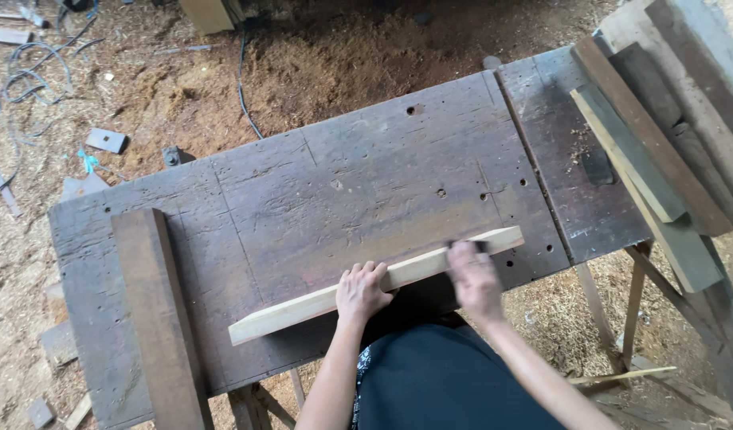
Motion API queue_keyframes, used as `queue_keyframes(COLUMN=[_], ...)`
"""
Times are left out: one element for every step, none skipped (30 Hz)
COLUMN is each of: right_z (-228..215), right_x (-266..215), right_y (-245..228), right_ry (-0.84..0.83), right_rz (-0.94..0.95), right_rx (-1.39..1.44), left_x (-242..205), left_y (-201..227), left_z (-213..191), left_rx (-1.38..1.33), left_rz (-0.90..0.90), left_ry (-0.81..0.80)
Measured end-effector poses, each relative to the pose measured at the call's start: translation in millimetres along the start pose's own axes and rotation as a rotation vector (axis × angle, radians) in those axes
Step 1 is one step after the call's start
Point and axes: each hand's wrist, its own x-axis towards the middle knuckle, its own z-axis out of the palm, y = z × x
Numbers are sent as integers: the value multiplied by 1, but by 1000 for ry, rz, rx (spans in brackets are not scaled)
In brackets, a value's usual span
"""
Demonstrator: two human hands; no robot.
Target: The person sands the surface and edges of a wooden board using a small piece of sandpaper held by hand on a workbench.
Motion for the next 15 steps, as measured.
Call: queue_keyframes(right_z=[2, 1, 0, -1, -6, -12, -20, -28, -31, -23, -10, -1, 3, 4, 5], right_x=[-3, -7, -11, -8, 0, 4, 6, 8, 6, 3, 3, 2, -4, -13, -18], right_y=[-9, -17, -20, -12, 5, 20, 34, 47, 51, 46, 37, 29, 17, 5, -2], right_ry=[-126, -253, -376, -291, -207, -123, -89, -54, -21, -32, -35, -39, -105, -171, -232], right_rz=[-21, -41, -58, -68, -79, -90, 51, 191, 334, 268, 203, 137, 111, 85, 63], right_rx=[38, 77, 116, 72, 25, -24, -59, -94, -124, -73, -30, 13, 35, 56, 79], left_x=[-1, -1, -1, -2, -2, -1, 0, 1, -1, -4, -2, 0, -2, -3, -3], left_y=[0, 0, -1, -2, -2, -1, 0, 1, 1, 1, 2, 4, 5, 6, 5], left_z=[0, 1, 2, 2, 1, 0, 0, -1, -3, -5, -6, -7, -8, -9, -12], left_rx=[12, 23, 36, 36, 33, 30, 30, 30, 33, 29, 21, 14, 16, 19, 26], left_rz=[6, 12, 22, 21, 21, 21, 20, 20, 17, 14, 21, 28, 24, 20, 21], left_ry=[13, 26, 38, 27, 19, 12, 10, 9, 5, 10, 19, 28, 23, 17, 10])
